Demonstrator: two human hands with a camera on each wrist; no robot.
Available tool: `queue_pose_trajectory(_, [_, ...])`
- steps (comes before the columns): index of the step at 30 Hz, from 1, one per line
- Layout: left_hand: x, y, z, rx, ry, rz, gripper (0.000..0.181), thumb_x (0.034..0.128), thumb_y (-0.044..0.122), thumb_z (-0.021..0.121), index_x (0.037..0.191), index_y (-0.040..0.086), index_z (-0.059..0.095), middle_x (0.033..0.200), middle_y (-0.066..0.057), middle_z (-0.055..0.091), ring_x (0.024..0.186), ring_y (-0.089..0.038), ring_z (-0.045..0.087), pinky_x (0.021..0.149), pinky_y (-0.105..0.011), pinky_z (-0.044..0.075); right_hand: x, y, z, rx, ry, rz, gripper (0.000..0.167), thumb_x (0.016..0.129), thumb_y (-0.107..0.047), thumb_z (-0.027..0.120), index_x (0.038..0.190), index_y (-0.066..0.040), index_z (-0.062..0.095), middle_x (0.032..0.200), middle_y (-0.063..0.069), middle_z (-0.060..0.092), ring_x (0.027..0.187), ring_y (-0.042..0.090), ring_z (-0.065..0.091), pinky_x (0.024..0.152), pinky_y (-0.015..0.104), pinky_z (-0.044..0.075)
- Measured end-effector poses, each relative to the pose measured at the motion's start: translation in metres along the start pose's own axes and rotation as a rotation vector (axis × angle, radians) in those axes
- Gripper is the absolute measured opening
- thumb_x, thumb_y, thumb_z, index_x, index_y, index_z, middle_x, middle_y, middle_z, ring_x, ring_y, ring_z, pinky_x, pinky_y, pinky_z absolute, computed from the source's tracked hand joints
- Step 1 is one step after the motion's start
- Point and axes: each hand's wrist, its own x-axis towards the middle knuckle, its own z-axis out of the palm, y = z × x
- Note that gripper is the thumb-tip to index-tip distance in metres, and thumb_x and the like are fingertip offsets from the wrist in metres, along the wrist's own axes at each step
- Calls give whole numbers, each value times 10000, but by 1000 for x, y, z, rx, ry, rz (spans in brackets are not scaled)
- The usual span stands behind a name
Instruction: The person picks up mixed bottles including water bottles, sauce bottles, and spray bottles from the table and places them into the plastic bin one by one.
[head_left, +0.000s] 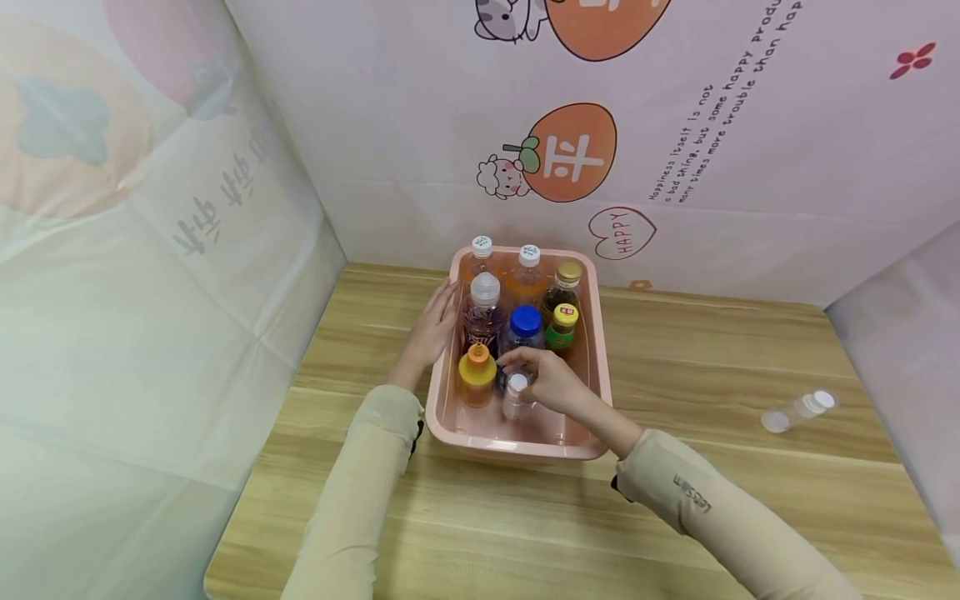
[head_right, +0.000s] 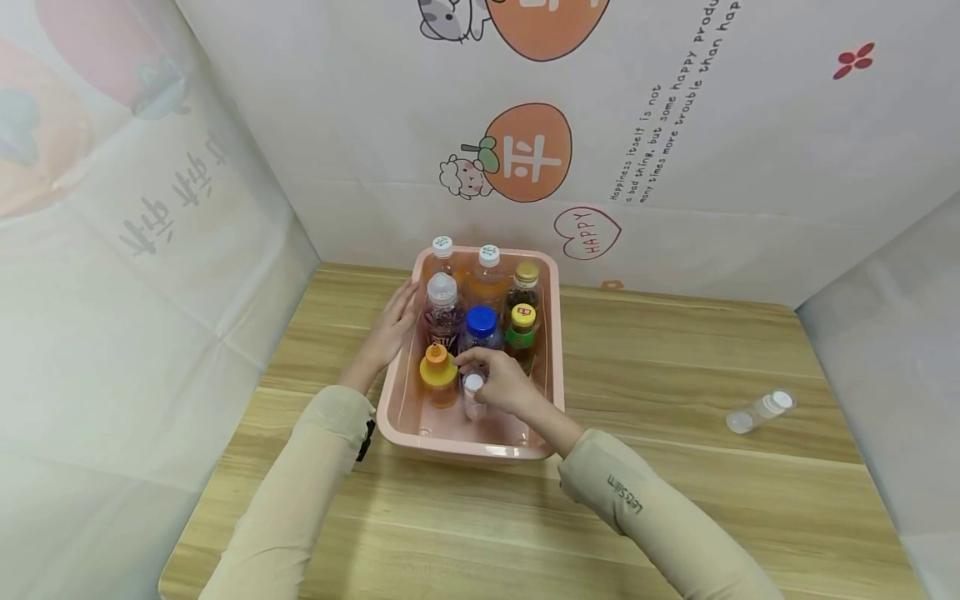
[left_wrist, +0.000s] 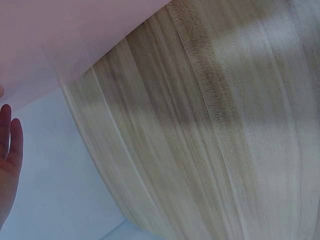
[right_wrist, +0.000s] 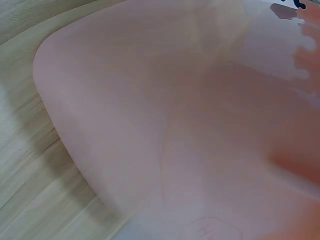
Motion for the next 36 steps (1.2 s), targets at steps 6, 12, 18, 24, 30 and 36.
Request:
queue_pose_trajectory(6, [0, 1, 0, -2, -7, 2, 531, 1008, 272, 289, 1530, 200, 222, 1631, 15, 97, 1483, -303, 178, 1204, -526, 187, 2, 3, 4, -4, 0, 11, 530, 633, 229, 577, 1128, 50, 638, 1112, 249, 661, 950, 268, 626, 660, 190, 474])
queue_pose_trajectory(12, [-1, 1, 0, -4, -3, 0, 529, 1010, 274, 292, 1530, 204, 221, 1631, 20, 95, 1481, -304, 187, 1202, -529, 192, 3, 1, 7, -11, -11, 3, 545, 610, 244, 561, 1114, 53, 641, 1116, 244, 659, 931, 261, 617, 659, 196, 465])
queue_pose_trajectory(18, [-1, 1, 0, -8, -3, 1, 529, 1011, 283, 289, 1530, 206, 221, 1631, 21, 92, 1480, -307, 189, 1200, -532, 193, 5, 6, 11, -36, -13, -18, 525, 609, 250, 551, 1081, 46, 656, 1110, 232, 666, 965, 261, 615, 727, 238, 504])
queue_pose_trajectory(24, [-1, 1, 0, -9, -3, 1, 525, 1013, 264, 299, 1529, 199, 226, 1630, 16, 98, 1484, -300, 178, 1204, -525, 189, 5, 7, 14, -56, 0, -17, 528, 601, 264, 527, 1063, 49, 664, 1096, 214, 673, 971, 263, 610, 802, 318, 533])
queue_pose_trajectory(30, [-1, 1, -1, -10, 2, 1, 527, 1008, 256, 302, 1527, 188, 235, 1629, 8, 106, 1483, -299, 182, 1207, -517, 187, 6, 10, 18, -67, -8, -15, 532, 591, 270, 500, 1038, 39, 673, 1069, 191, 679, 935, 234, 597, 788, 310, 524])
queue_pose_trajectory(36, [-2, 2, -1, -9, -2, 1, 527, 1009, 259, 300, 1527, 192, 233, 1630, 10, 98, 1486, -293, 173, 1209, -516, 181, 7, 13, 20, -96, 0, -8, 532, 585, 270, 499, 998, 1, 698, 1041, 165, 694, 890, 202, 572, 738, 243, 474])
